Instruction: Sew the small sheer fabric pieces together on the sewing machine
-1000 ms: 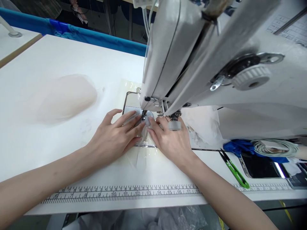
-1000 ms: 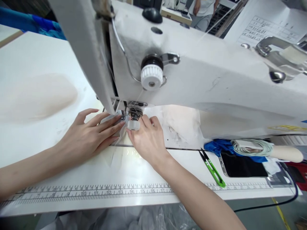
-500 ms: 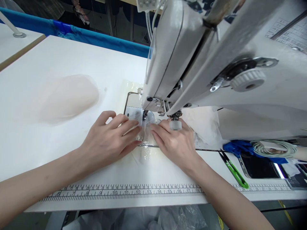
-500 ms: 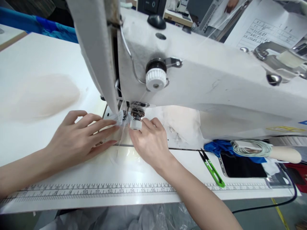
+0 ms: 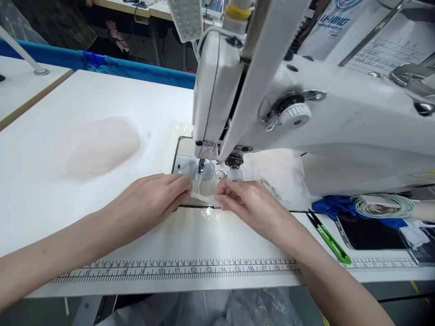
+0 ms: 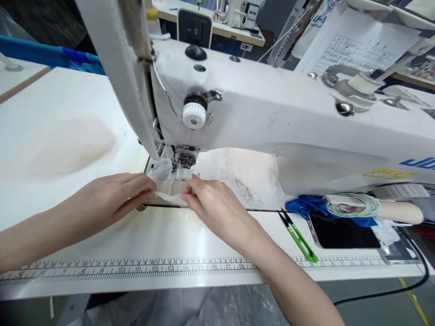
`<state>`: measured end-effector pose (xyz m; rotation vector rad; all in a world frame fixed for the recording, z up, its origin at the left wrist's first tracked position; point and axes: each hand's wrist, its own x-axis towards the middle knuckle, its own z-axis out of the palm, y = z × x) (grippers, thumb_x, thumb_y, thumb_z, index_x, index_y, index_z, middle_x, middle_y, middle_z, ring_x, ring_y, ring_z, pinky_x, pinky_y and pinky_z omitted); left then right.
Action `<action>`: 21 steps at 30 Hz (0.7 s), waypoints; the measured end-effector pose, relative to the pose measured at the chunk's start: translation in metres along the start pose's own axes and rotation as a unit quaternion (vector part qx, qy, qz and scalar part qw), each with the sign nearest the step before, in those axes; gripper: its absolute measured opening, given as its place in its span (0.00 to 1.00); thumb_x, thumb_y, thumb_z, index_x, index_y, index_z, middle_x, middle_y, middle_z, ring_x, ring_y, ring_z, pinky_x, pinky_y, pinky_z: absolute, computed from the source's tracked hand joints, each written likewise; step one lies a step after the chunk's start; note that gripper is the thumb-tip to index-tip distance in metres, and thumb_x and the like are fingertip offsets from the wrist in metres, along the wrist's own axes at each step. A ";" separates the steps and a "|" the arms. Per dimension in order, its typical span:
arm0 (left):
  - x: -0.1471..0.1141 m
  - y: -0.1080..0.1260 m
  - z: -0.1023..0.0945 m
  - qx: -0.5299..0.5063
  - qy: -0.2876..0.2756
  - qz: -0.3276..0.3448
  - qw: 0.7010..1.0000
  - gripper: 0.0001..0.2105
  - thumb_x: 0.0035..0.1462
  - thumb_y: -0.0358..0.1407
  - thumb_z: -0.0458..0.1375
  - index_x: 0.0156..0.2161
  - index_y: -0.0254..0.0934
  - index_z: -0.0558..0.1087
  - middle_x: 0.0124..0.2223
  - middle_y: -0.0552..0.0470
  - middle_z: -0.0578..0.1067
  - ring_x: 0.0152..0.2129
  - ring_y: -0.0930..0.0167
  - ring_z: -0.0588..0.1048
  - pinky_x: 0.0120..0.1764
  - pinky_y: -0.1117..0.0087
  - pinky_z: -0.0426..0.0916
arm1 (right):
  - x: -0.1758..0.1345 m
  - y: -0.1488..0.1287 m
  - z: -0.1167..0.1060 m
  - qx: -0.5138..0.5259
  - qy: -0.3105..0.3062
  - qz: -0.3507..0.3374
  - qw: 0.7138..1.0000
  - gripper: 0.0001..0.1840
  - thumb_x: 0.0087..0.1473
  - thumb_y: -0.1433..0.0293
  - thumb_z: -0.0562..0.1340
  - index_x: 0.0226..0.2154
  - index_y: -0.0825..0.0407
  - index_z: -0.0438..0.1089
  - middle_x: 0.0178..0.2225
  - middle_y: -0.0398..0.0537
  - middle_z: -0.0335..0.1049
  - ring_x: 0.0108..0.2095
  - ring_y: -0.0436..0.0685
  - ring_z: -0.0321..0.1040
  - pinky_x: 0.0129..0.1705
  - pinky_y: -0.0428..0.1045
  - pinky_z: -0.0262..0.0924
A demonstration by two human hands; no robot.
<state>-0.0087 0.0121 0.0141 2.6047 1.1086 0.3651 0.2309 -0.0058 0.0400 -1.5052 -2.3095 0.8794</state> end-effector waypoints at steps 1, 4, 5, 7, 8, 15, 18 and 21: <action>0.003 0.000 -0.001 0.003 -0.010 -0.002 1.000 0.12 0.68 0.37 0.44 0.38 0.38 0.69 0.31 0.52 0.73 0.23 0.71 0.71 0.24 0.71 0.61 | 0.001 0.000 0.002 -0.014 0.008 -0.017 1.000 0.06 0.61 0.64 0.61 0.36 0.49 0.70 0.29 0.40 0.73 0.28 0.51 0.70 0.28 0.45 0.57; 0.014 -0.002 0.000 0.023 -0.033 0.005 0.999 0.11 0.64 0.34 0.48 0.45 0.37 0.71 0.37 0.50 0.74 0.25 0.71 0.73 0.24 0.72 0.63 | 0.003 0.001 0.011 -0.073 0.032 -0.071 0.994 0.14 0.56 0.63 0.66 0.44 0.49 0.72 0.37 0.45 0.75 0.35 0.55 0.71 0.32 0.47 0.59; 0.018 -0.004 0.000 0.028 -0.036 0.007 0.999 0.13 0.63 0.33 0.49 0.48 0.37 0.72 0.37 0.50 0.74 0.25 0.71 0.73 0.24 0.72 0.63 | 0.004 0.002 0.015 -0.095 0.051 -0.082 0.991 0.11 0.57 0.66 0.65 0.44 0.49 0.73 0.36 0.45 0.75 0.34 0.55 0.70 0.32 0.47 0.59; 0.027 -0.010 0.000 0.021 -0.040 0.009 0.999 0.16 0.61 0.31 0.48 0.50 0.39 0.73 0.36 0.51 0.73 0.24 0.72 0.72 0.24 0.72 0.63 | 0.007 0.006 0.022 -0.132 0.111 -0.099 0.980 0.10 0.61 0.73 0.59 0.41 0.49 0.75 0.30 0.44 0.73 0.29 0.52 0.67 0.29 0.46 0.56; 0.031 -0.013 0.000 0.005 -0.043 0.006 0.999 0.16 0.60 0.30 0.48 0.48 0.40 0.75 0.34 0.51 0.73 0.22 0.73 0.71 0.24 0.73 0.63 | 0.008 0.009 0.024 -0.146 0.150 -0.108 0.972 0.12 0.62 0.74 0.57 0.40 0.49 0.76 0.28 0.43 0.72 0.27 0.51 0.65 0.27 0.46 0.54; 0.045 -0.028 -0.014 -0.173 -0.105 0.010 0.979 0.15 0.62 0.40 0.51 0.34 0.40 0.79 0.30 0.52 0.69 0.21 0.75 0.67 0.24 0.74 0.62 | 0.016 0.013 0.028 -0.195 0.273 -0.111 0.935 0.15 0.64 0.67 0.56 0.36 0.47 0.80 0.31 0.45 0.72 0.21 0.47 0.57 0.21 0.45 0.45; 0.041 -0.031 -0.016 -0.213 -0.116 0.018 0.970 0.19 0.65 0.43 0.50 0.29 0.37 0.76 0.29 0.53 0.66 0.21 0.76 0.65 0.26 0.73 0.63 | 0.015 0.011 0.026 -0.178 0.244 -0.102 0.948 0.13 0.60 0.71 0.58 0.36 0.48 0.80 0.26 0.42 0.71 0.19 0.47 0.55 0.20 0.45 0.44; 0.033 -0.030 -0.009 -0.231 -0.096 0.035 0.968 0.19 0.66 0.40 0.49 0.26 0.36 0.74 0.29 0.54 0.65 0.21 0.76 0.65 0.26 0.73 0.63 | 0.012 0.009 0.025 -0.149 0.214 -0.094 0.961 0.13 0.55 0.75 0.59 0.36 0.48 0.79 0.24 0.40 0.72 0.19 0.47 0.56 0.20 0.44 0.43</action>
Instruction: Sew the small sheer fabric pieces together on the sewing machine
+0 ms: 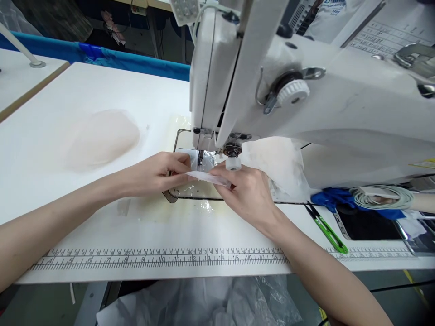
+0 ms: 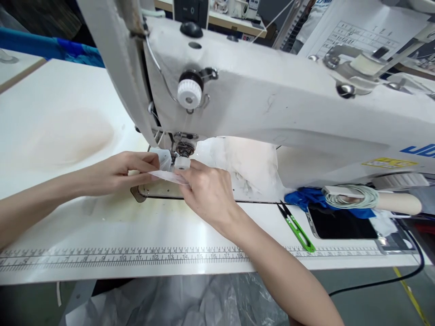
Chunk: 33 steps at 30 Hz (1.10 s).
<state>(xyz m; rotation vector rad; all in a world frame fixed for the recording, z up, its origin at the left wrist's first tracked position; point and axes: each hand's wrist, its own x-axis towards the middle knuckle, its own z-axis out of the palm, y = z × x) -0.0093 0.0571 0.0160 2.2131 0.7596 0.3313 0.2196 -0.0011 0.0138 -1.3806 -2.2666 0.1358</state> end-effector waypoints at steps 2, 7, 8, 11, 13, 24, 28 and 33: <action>-0.004 -0.001 0.011 0.037 0.028 0.046 0.998 0.17 0.66 0.36 0.49 0.29 0.35 0.75 0.30 0.52 0.67 0.23 0.76 0.67 0.26 0.73 0.64 | -0.001 0.000 -0.001 0.008 -0.028 -0.006 1.000 0.12 0.53 0.76 0.60 0.35 0.49 0.78 0.26 0.40 0.75 0.22 0.49 0.61 0.22 0.45 0.45; -0.018 0.005 0.040 0.341 0.139 0.197 0.909 0.10 0.64 0.29 0.52 0.41 0.33 0.77 0.31 0.50 0.73 0.27 0.69 0.70 0.31 0.66 0.65 | -0.003 0.003 0.000 -0.023 -0.068 -0.124 0.990 0.09 0.51 0.78 0.61 0.32 0.52 0.76 0.43 0.44 0.78 0.38 0.57 0.69 0.36 0.50 0.56; -0.021 0.008 0.044 0.398 0.155 0.204 0.881 0.09 0.63 0.27 0.53 0.42 0.33 0.76 0.32 0.50 0.75 0.29 0.68 0.71 0.34 0.65 0.66 | -0.003 0.003 0.001 -0.029 -0.065 -0.141 0.987 0.09 0.51 0.78 0.61 0.32 0.52 0.76 0.44 0.44 0.78 0.40 0.58 0.69 0.38 0.51 0.56; -0.030 0.013 0.052 0.480 0.159 0.171 0.846 0.14 0.63 0.24 0.51 0.50 0.32 0.73 0.49 0.45 0.77 0.46 0.64 0.73 0.45 0.61 0.66 | -0.003 0.003 0.002 -0.044 -0.059 -0.159 0.984 0.08 0.53 0.78 0.61 0.30 0.53 0.75 0.42 0.44 0.79 0.38 0.57 0.69 0.42 0.52 0.56; -0.034 0.013 0.055 0.479 0.141 0.148 0.854 0.17 0.65 0.24 0.48 0.55 0.31 0.69 0.57 0.42 0.73 0.54 0.63 0.69 0.52 0.59 0.63 | -0.003 0.003 0.002 -0.052 -0.054 -0.163 0.984 0.09 0.54 0.78 0.60 0.28 0.53 0.74 0.41 0.43 0.79 0.36 0.56 0.68 0.43 0.52 0.56; -0.032 0.006 0.054 0.436 0.143 0.144 0.877 0.16 0.67 0.27 0.47 0.55 0.33 0.70 0.54 0.43 0.75 0.52 0.64 0.73 0.63 0.53 0.54 | -0.002 0.005 0.006 -0.078 -0.035 -0.172 0.981 0.11 0.56 0.79 0.58 0.28 0.53 0.73 0.40 0.44 0.80 0.36 0.55 0.70 0.44 0.52 0.56; -0.024 0.002 0.049 0.429 0.150 0.137 0.880 0.15 0.67 0.29 0.47 0.55 0.33 0.71 0.55 0.43 0.75 0.52 0.63 0.74 0.62 0.52 0.55 | 0.000 0.009 0.012 -0.100 -0.014 -0.167 0.981 0.12 0.57 0.80 0.56 0.31 0.53 0.74 0.35 0.44 0.80 0.37 0.55 0.71 0.45 0.52 0.56; -0.014 -0.005 0.043 0.424 0.165 0.136 0.880 0.15 0.68 0.30 0.47 0.53 0.31 0.72 0.54 0.41 0.75 0.52 0.62 0.74 0.60 0.50 0.57 | 0.004 0.017 0.022 -0.146 0.006 -0.166 0.975 0.13 0.58 0.79 0.56 0.32 0.53 0.75 0.32 0.46 0.80 0.35 0.55 0.71 0.46 0.52 0.56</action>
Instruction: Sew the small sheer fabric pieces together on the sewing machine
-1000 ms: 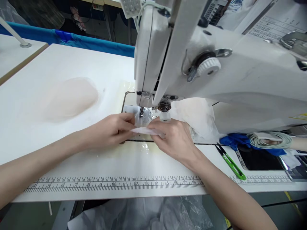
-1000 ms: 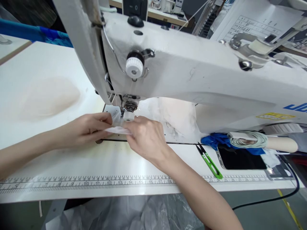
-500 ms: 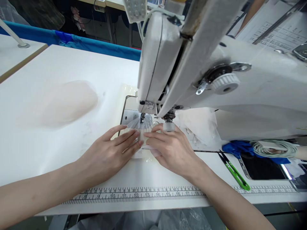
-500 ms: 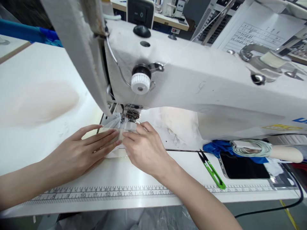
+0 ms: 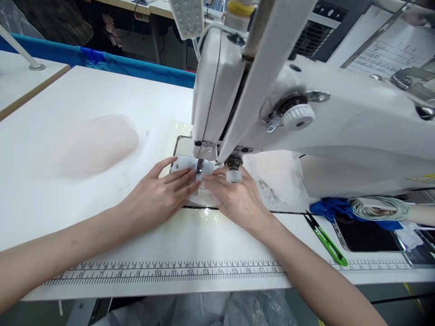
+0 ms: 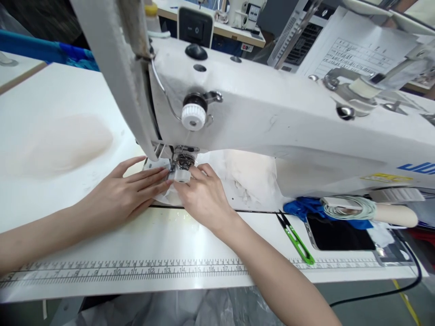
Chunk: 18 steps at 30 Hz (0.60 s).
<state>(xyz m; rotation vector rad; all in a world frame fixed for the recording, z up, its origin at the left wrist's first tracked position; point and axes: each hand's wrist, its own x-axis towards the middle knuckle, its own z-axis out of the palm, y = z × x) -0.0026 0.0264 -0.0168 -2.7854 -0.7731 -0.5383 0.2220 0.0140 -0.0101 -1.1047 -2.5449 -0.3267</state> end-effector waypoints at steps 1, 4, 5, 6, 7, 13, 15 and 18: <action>0.001 -0.002 0.001 -0.002 0.002 -0.003 1.000 0.15 0.68 0.30 0.47 0.53 0.31 0.72 0.54 0.41 0.75 0.51 0.61 0.74 0.60 0.50 0.57 | 0.001 0.001 0.002 -0.010 0.000 0.002 1.000 0.13 0.58 0.79 0.56 0.33 0.52 0.76 0.32 0.46 0.80 0.35 0.54 0.70 0.46 0.52 0.56; 0.005 -0.004 0.003 -0.009 0.007 -0.015 1.000 0.16 0.67 0.30 0.47 0.54 0.33 0.72 0.54 0.42 0.75 0.51 0.62 0.75 0.61 0.49 0.56 | 0.002 0.001 0.006 -0.037 0.000 0.008 0.999 0.14 0.58 0.80 0.56 0.35 0.51 0.76 0.33 0.45 0.79 0.36 0.54 0.70 0.48 0.51 0.55; 0.005 -0.004 0.003 -0.009 0.010 -0.020 1.000 0.15 0.67 0.30 0.48 0.54 0.35 0.72 0.54 0.44 0.76 0.51 0.62 0.75 0.60 0.50 0.56 | 0.002 0.001 0.006 -0.044 0.007 0.011 0.999 0.14 0.58 0.80 0.56 0.34 0.51 0.76 0.34 0.45 0.79 0.37 0.53 0.70 0.49 0.51 0.55; 0.006 -0.003 0.003 -0.003 0.015 -0.026 1.000 0.15 0.66 0.29 0.49 0.53 0.38 0.72 0.54 0.46 0.76 0.50 0.62 0.75 0.59 0.50 0.58 | 0.002 0.000 0.006 -0.048 0.015 0.016 0.999 0.13 0.58 0.79 0.57 0.34 0.51 0.76 0.34 0.45 0.79 0.38 0.54 0.70 0.50 0.51 0.54; 0.006 -0.002 0.002 0.008 0.024 -0.032 0.999 0.14 0.65 0.29 0.50 0.52 0.39 0.73 0.53 0.48 0.76 0.49 0.62 0.75 0.56 0.52 0.61 | 0.002 -0.002 0.005 -0.047 0.021 0.018 0.999 0.12 0.59 0.78 0.57 0.35 0.51 0.76 0.34 0.46 0.79 0.38 0.54 0.70 0.51 0.51 0.54; 0.003 -0.001 -0.006 -0.072 0.025 -0.086 0.993 0.10 0.66 0.31 0.50 0.40 0.36 0.74 0.40 0.51 0.79 0.26 0.71 0.72 0.30 0.67 0.65 | -0.002 -0.008 0.000 0.045 0.027 0.023 0.998 0.14 0.60 0.79 0.56 0.35 0.52 0.76 0.31 0.44 0.79 0.31 0.52 0.71 0.40 0.48 0.58; 0.006 -0.004 -0.008 -0.149 -0.005 -0.137 0.979 0.12 0.67 0.33 0.47 0.40 0.36 0.73 0.38 0.51 0.77 0.25 0.72 0.70 0.29 0.69 0.66 | -0.003 -0.006 0.000 0.091 0.018 0.082 0.992 0.13 0.61 0.77 0.56 0.36 0.51 0.76 0.29 0.44 0.78 0.27 0.50 0.69 0.35 0.46 0.58; 0.013 -0.010 -0.008 -0.234 -0.051 -0.193 0.951 0.11 0.67 0.35 0.47 0.43 0.36 0.72 0.40 0.50 0.75 0.31 0.71 0.72 0.32 0.70 0.68 | -0.001 -0.003 0.001 0.150 0.000 0.175 0.973 0.12 0.63 0.70 0.57 0.38 0.52 0.77 0.28 0.44 0.76 0.25 0.50 0.67 0.29 0.46 0.56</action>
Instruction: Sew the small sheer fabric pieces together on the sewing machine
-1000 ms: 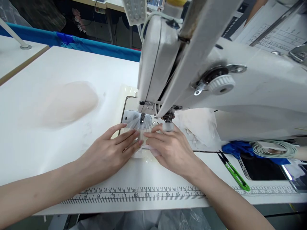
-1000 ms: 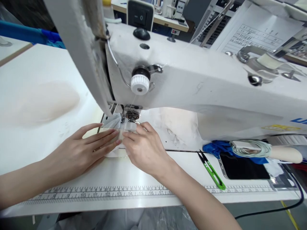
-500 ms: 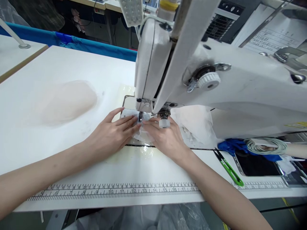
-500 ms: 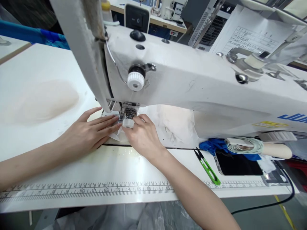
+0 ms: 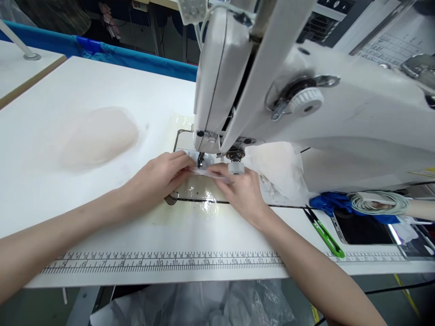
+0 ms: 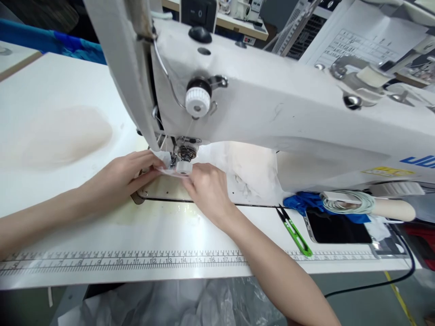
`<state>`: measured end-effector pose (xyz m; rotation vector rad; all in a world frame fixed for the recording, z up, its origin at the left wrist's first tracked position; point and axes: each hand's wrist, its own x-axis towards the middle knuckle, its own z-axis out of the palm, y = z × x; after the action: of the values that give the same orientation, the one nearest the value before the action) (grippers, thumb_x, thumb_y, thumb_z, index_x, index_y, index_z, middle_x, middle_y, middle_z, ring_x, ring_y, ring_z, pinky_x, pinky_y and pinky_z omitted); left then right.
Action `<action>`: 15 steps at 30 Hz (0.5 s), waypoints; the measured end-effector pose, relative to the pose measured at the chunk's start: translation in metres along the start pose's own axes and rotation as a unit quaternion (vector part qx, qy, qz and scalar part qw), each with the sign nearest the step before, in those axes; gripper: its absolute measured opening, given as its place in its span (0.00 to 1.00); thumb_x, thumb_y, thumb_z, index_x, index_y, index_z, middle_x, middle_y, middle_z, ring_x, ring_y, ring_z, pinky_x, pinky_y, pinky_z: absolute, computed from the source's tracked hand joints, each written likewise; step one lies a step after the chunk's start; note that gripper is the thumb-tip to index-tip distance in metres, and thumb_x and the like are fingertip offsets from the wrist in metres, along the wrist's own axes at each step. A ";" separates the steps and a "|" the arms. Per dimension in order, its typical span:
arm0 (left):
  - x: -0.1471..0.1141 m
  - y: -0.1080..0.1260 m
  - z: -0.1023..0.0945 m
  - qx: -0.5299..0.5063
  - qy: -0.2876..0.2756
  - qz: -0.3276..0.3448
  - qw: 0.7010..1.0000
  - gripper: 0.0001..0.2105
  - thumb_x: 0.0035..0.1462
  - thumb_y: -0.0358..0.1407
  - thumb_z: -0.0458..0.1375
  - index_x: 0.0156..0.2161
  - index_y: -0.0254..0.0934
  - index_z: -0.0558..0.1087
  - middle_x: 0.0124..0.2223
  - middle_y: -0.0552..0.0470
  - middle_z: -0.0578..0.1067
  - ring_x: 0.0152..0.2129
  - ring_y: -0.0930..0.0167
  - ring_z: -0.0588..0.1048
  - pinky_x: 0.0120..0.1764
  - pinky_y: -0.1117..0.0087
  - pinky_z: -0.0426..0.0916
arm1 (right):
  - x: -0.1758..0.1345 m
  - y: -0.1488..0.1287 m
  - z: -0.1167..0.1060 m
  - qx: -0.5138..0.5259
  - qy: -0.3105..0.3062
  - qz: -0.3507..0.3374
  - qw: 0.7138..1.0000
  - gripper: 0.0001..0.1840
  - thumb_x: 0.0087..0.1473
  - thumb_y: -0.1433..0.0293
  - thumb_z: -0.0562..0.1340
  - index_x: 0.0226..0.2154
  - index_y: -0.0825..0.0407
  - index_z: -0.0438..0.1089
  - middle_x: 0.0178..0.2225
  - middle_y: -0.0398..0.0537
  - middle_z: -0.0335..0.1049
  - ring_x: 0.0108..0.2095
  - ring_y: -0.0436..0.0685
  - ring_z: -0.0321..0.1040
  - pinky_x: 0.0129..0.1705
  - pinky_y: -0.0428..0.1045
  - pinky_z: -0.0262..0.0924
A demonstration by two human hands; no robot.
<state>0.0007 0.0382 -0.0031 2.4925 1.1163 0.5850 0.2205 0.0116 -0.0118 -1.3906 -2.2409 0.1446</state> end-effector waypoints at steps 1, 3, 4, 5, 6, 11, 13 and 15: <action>0.003 -0.001 0.000 -0.023 -0.014 -0.010 1.000 0.12 0.66 0.35 0.48 0.45 0.36 0.72 0.41 0.49 0.74 0.32 0.70 0.73 0.32 0.70 0.68 | 0.001 0.000 0.000 0.011 -0.001 0.021 1.000 0.12 0.63 0.69 0.57 0.39 0.52 0.77 0.26 0.44 0.75 0.24 0.50 0.67 0.28 0.46 0.55; 0.008 -0.002 0.000 -0.059 -0.036 -0.012 0.998 0.13 0.65 0.36 0.49 0.48 0.36 0.73 0.43 0.48 0.73 0.32 0.71 0.73 0.32 0.70 0.69 | 0.002 -0.001 -0.001 0.018 0.004 0.038 0.999 0.14 0.64 0.66 0.56 0.39 0.51 0.77 0.23 0.42 0.73 0.23 0.50 0.65 0.26 0.45 0.52; 0.009 -0.003 0.000 -0.070 -0.041 -0.008 0.997 0.14 0.65 0.36 0.49 0.48 0.36 0.74 0.43 0.48 0.72 0.31 0.71 0.73 0.31 0.69 0.69 | 0.003 -0.002 -0.001 0.015 0.011 0.037 0.999 0.15 0.64 0.65 0.56 0.39 0.51 0.77 0.21 0.41 0.72 0.22 0.50 0.64 0.25 0.46 0.51; 0.010 -0.004 0.000 -0.078 -0.042 -0.004 0.996 0.14 0.65 0.37 0.49 0.47 0.36 0.75 0.42 0.48 0.72 0.30 0.71 0.72 0.31 0.69 0.69 | 0.003 -0.003 -0.002 0.011 0.019 0.033 0.999 0.15 0.65 0.65 0.56 0.38 0.51 0.78 0.21 0.41 0.71 0.22 0.49 0.63 0.25 0.46 0.50; 0.011 -0.005 0.000 -0.083 -0.041 0.000 0.996 0.15 0.66 0.37 0.48 0.45 0.36 0.76 0.40 0.48 0.71 0.29 0.72 0.72 0.30 0.69 0.68 | 0.004 -0.004 -0.002 0.005 0.028 0.027 0.999 0.15 0.65 0.65 0.56 0.38 0.51 0.78 0.20 0.41 0.71 0.22 0.49 0.63 0.25 0.45 0.50; 0.012 -0.011 -0.001 -0.097 -0.029 0.015 0.995 0.16 0.66 0.38 0.48 0.39 0.35 0.78 0.35 0.49 0.69 0.26 0.74 0.70 0.28 0.70 0.67 | 0.004 -0.004 -0.001 -0.021 0.060 -0.012 0.998 0.14 0.64 0.66 0.57 0.37 0.50 0.78 0.24 0.42 0.74 0.23 0.49 0.65 0.26 0.45 0.52; 0.011 -0.013 0.001 -0.067 -0.018 0.051 0.996 0.15 0.66 0.36 0.49 0.40 0.35 0.79 0.36 0.49 0.70 0.28 0.73 0.71 0.30 0.69 0.68 | 0.003 -0.004 -0.002 -0.031 0.053 -0.034 0.998 0.15 0.64 0.66 0.57 0.36 0.50 0.79 0.24 0.43 0.75 0.23 0.50 0.66 0.27 0.46 0.55; 0.006 -0.012 0.005 0.004 0.009 0.111 0.994 0.14 0.66 0.35 0.49 0.40 0.36 0.79 0.35 0.48 0.70 0.30 0.71 0.70 0.33 0.67 0.68 | 0.000 -0.003 -0.004 -0.038 0.038 -0.074 0.996 0.13 0.62 0.68 0.58 0.35 0.51 0.79 0.28 0.44 0.78 0.27 0.52 0.70 0.29 0.47 0.59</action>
<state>-0.0003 0.0500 -0.0116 2.6423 0.8527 0.6652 0.2198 0.0098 -0.0076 -1.2398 -2.2973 -0.0441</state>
